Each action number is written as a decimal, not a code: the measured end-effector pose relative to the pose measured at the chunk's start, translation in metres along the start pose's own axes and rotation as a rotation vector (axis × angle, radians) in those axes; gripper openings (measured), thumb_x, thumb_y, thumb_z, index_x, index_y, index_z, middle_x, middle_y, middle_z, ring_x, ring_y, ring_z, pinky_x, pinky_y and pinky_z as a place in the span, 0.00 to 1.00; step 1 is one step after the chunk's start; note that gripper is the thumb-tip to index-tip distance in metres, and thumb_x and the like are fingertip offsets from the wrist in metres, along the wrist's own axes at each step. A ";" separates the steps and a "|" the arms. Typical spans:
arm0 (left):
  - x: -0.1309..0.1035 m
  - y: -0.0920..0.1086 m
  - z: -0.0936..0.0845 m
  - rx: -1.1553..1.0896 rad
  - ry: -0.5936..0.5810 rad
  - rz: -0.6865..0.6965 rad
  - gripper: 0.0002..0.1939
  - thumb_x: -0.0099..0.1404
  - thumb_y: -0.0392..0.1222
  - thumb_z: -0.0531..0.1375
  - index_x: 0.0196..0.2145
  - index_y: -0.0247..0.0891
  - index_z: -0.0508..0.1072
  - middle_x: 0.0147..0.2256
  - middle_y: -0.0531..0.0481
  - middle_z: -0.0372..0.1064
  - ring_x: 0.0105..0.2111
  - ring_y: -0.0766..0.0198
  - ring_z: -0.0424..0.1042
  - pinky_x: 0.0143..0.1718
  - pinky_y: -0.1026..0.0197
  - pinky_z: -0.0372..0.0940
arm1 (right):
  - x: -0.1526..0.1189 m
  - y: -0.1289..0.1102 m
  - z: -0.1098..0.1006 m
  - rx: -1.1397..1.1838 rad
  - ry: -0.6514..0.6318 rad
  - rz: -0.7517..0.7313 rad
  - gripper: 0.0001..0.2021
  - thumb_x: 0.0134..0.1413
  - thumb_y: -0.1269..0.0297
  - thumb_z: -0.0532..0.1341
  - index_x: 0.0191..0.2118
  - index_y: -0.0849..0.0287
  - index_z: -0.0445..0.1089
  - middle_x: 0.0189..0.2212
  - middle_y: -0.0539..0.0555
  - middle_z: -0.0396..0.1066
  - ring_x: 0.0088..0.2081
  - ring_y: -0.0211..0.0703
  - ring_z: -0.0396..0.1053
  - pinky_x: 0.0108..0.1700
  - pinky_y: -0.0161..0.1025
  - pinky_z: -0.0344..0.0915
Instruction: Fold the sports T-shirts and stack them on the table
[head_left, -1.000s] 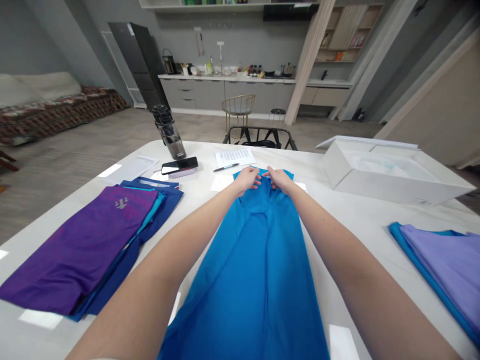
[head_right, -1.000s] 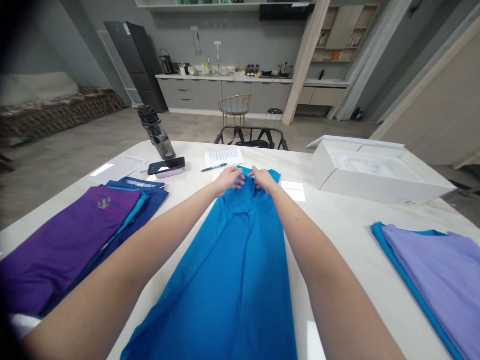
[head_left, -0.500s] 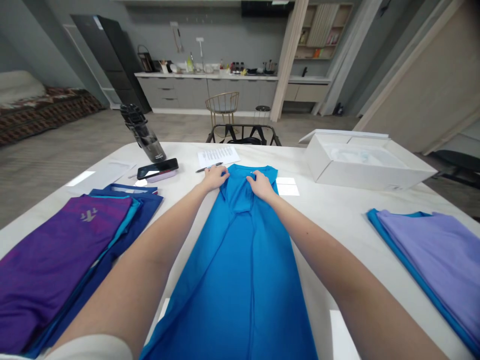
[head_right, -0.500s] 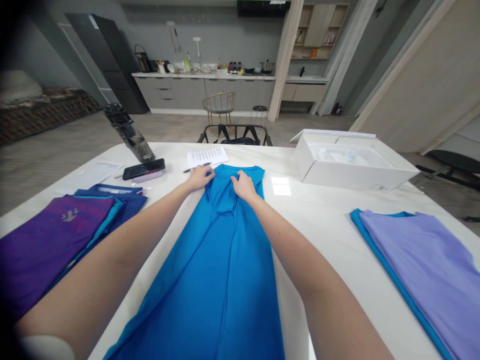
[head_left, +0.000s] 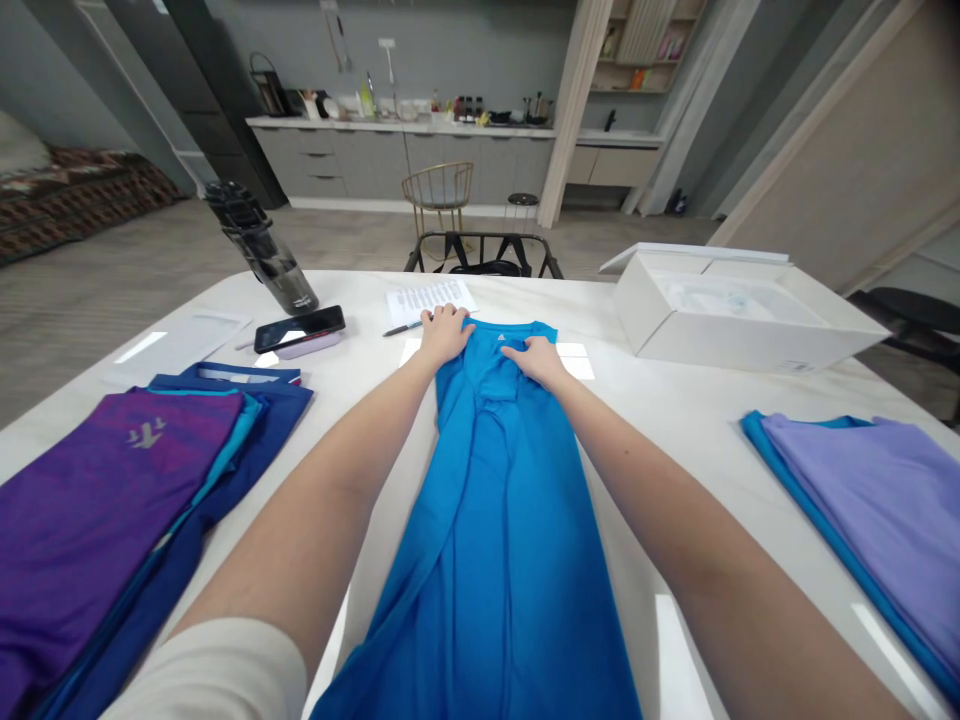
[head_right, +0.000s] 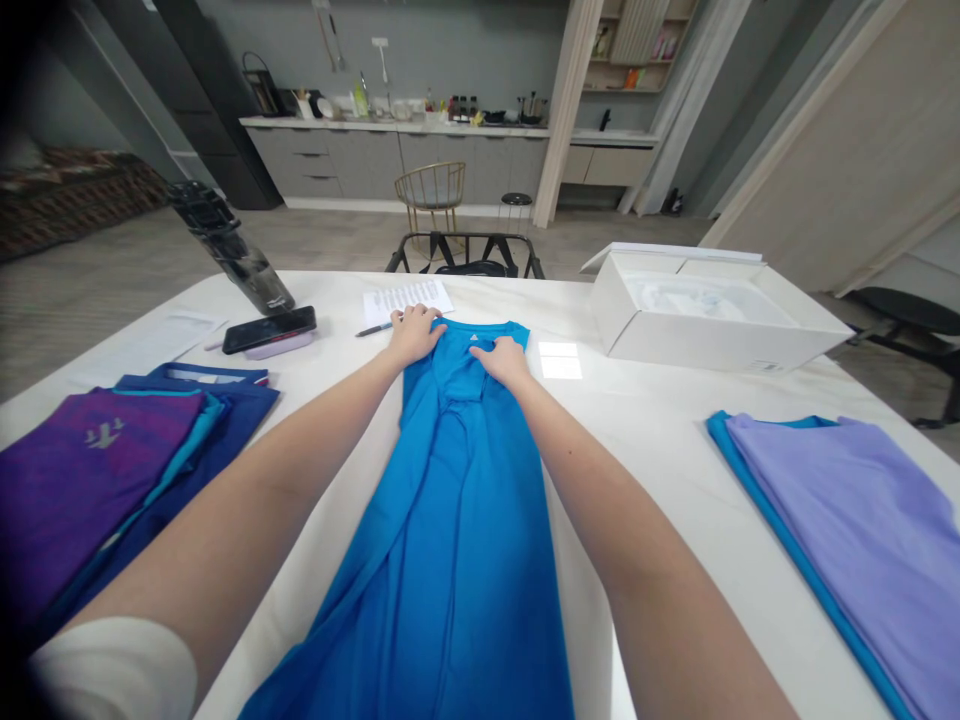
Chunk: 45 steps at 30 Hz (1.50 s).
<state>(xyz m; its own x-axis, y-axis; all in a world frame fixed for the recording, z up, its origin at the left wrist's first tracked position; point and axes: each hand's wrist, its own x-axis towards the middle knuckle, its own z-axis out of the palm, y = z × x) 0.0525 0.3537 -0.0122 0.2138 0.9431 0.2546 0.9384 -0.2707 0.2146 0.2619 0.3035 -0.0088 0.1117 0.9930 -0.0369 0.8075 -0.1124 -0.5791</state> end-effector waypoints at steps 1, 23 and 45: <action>-0.004 -0.001 0.002 -0.015 -0.005 0.038 0.20 0.73 0.51 0.50 0.55 0.43 0.71 0.56 0.39 0.68 0.58 0.45 0.61 0.61 0.39 0.47 | -0.003 0.001 0.003 -0.011 -0.003 -0.019 0.22 0.55 0.50 0.67 0.48 0.62 0.76 0.48 0.64 0.77 0.51 0.59 0.73 0.50 0.45 0.69; -0.097 0.050 -0.027 -0.046 0.007 0.211 0.17 0.74 0.41 0.49 0.52 0.40 0.74 0.52 0.40 0.70 0.54 0.50 0.67 0.58 0.47 0.55 | -0.084 -0.003 -0.004 -0.305 0.089 -0.312 0.20 0.68 0.49 0.56 0.59 0.54 0.66 0.51 0.62 0.71 0.47 0.55 0.72 0.48 0.46 0.66; -0.300 0.086 -0.093 0.074 -0.214 0.007 0.16 0.70 0.50 0.55 0.48 0.39 0.72 0.52 0.39 0.69 0.53 0.46 0.68 0.54 0.44 0.59 | -0.246 -0.014 -0.002 -0.392 -0.112 -0.514 0.13 0.68 0.64 0.57 0.54 0.53 0.73 0.49 0.57 0.73 0.46 0.48 0.72 0.44 0.39 0.64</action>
<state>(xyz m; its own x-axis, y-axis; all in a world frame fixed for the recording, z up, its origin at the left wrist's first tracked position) 0.0438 0.0298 0.0181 0.2655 0.9629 0.0482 0.9525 -0.2697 0.1417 0.2240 0.0606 0.0105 -0.3884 0.9190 0.0681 0.8956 0.3939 -0.2068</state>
